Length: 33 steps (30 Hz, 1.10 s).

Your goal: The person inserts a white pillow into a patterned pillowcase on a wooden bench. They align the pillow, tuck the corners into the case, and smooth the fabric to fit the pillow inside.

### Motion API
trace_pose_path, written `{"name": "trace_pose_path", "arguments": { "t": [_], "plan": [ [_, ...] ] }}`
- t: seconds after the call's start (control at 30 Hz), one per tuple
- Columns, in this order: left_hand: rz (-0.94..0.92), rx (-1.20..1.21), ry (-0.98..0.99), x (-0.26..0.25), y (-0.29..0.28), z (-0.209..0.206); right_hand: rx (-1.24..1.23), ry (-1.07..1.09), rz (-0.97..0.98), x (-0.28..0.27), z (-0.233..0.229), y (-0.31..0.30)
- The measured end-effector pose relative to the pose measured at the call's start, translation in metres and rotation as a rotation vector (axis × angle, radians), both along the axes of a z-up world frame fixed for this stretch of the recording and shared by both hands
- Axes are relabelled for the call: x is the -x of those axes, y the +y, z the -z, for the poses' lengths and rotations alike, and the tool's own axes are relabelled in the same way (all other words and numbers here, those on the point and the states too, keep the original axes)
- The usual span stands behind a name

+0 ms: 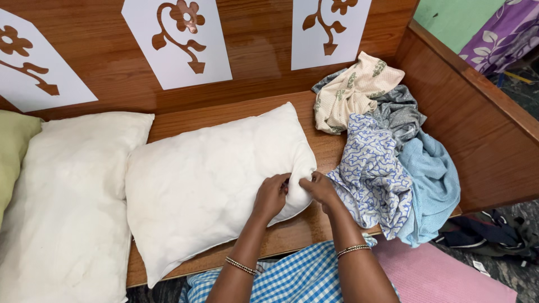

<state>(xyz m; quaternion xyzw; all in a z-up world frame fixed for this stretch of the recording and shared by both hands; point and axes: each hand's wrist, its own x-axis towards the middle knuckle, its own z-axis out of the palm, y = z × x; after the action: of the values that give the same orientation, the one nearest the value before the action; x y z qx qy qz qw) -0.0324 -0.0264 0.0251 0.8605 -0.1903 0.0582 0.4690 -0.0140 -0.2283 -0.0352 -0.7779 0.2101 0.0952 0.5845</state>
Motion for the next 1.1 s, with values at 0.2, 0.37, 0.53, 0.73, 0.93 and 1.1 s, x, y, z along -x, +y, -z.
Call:
{"name": "trace_pose_path", "arguments": {
  "t": [0.2,0.37,0.53,0.73,0.93,1.1],
  "plan": [
    [-0.136,0.206,0.096,-0.017,0.008,0.024,-0.013,-0.143,0.097,0.008,-0.042,-0.022],
    [-0.120,0.135,0.114,-0.017,0.005,0.035,0.292,-0.197,0.232,0.011,-0.048,-0.048],
    [-0.108,-0.038,0.018,-0.008,0.002,0.028,0.253,-0.414,0.470,0.006,0.007,-0.126],
    [-0.090,-0.107,0.027,-0.006,-0.009,0.024,0.123,-0.184,0.135,0.000,0.043,-0.133],
    [-0.097,-0.183,-0.021,-0.004,-0.022,0.028,0.198,-0.032,-0.068,-0.003,0.007,-0.063],
    [-0.058,-0.210,0.128,-0.004,-0.025,0.024,0.340,-0.054,-0.069,-0.001,0.014,-0.045]
  ]
}}
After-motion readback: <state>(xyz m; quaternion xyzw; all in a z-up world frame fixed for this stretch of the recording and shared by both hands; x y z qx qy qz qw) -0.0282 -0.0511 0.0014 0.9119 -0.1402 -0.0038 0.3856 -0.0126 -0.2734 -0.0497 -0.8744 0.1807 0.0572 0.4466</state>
